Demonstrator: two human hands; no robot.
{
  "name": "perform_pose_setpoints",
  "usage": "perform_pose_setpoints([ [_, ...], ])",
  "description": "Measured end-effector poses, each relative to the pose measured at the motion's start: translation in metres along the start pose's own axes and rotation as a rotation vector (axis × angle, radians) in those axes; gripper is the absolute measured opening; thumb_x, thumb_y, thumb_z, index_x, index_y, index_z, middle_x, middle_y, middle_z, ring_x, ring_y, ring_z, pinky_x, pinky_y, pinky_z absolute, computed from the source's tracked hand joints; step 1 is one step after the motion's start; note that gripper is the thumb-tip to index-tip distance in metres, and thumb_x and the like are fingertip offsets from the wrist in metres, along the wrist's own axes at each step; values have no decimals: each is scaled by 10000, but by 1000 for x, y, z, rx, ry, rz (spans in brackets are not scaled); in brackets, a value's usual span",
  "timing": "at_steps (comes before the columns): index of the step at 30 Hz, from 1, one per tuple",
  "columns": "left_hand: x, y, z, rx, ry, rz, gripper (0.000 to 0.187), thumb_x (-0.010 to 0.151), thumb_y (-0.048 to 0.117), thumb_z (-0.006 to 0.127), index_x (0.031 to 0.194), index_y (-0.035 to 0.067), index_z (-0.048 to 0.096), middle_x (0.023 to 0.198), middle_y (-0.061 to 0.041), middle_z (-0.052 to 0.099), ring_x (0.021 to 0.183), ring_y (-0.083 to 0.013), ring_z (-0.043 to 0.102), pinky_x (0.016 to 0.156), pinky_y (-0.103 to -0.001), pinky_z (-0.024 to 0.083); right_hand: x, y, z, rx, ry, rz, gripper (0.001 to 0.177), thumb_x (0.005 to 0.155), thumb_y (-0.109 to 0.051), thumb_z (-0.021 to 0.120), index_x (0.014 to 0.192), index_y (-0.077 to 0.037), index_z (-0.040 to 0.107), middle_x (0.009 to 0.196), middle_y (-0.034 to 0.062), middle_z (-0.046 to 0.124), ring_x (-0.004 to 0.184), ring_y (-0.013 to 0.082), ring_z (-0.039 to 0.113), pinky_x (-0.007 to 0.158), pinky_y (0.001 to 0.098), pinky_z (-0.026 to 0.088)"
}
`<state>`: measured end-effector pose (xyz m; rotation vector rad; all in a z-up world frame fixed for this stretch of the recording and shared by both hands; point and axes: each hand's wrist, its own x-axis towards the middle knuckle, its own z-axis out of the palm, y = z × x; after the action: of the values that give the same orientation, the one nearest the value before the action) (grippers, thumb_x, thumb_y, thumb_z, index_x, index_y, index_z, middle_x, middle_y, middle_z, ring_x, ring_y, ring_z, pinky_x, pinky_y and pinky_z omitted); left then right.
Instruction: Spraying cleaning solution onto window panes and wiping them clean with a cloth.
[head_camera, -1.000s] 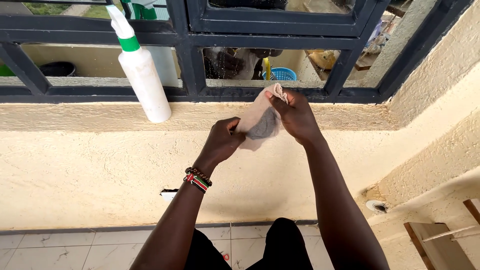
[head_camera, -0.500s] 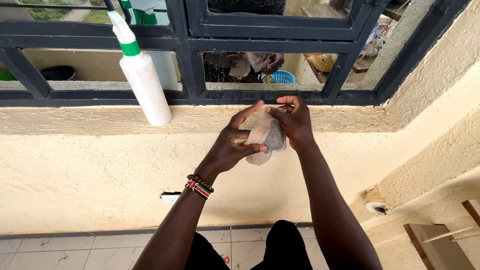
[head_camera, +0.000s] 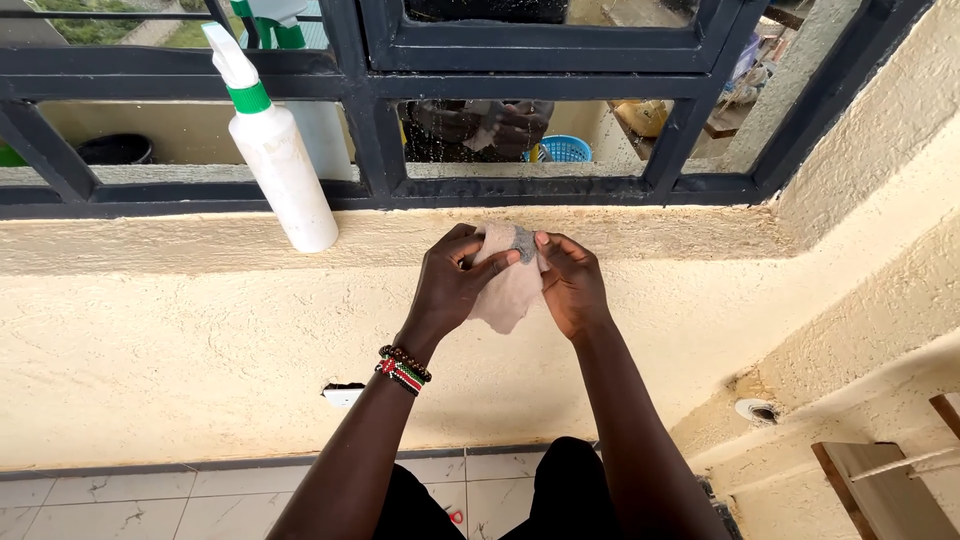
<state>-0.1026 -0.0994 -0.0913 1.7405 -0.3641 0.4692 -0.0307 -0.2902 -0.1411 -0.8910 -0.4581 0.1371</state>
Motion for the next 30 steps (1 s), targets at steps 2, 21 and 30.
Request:
perform_pose_setpoints([
  [2,2,3,-3,0,-17,-17,282,907,248,823,1007,-10,763,976,-39,600,823,-75,596,688,-260,526,-3,-5,9,-5,36,-26,233,1041,-195,675,1162,1,707,1095,49,714,1047,149,655,978,361,516],
  [21,4,8,-4,185,-96,-125,428,897,415,757,827,-8,751,862,-58,536,752,-142,531,690,-354,461,-17,-16,32,-430,145,-225,209,1014,-181,679,1117,-12,745,1004,29,753,891,65,654,820,245,526],
  [30,1,-16,3,-260,-175,-307,367,976,361,669,1112,30,753,900,-13,748,800,-38,630,718,-246,523,-19,-21,40,-513,230,-169,231,991,-191,676,1130,-19,745,1015,32,763,902,79,670,819,259,534],
])
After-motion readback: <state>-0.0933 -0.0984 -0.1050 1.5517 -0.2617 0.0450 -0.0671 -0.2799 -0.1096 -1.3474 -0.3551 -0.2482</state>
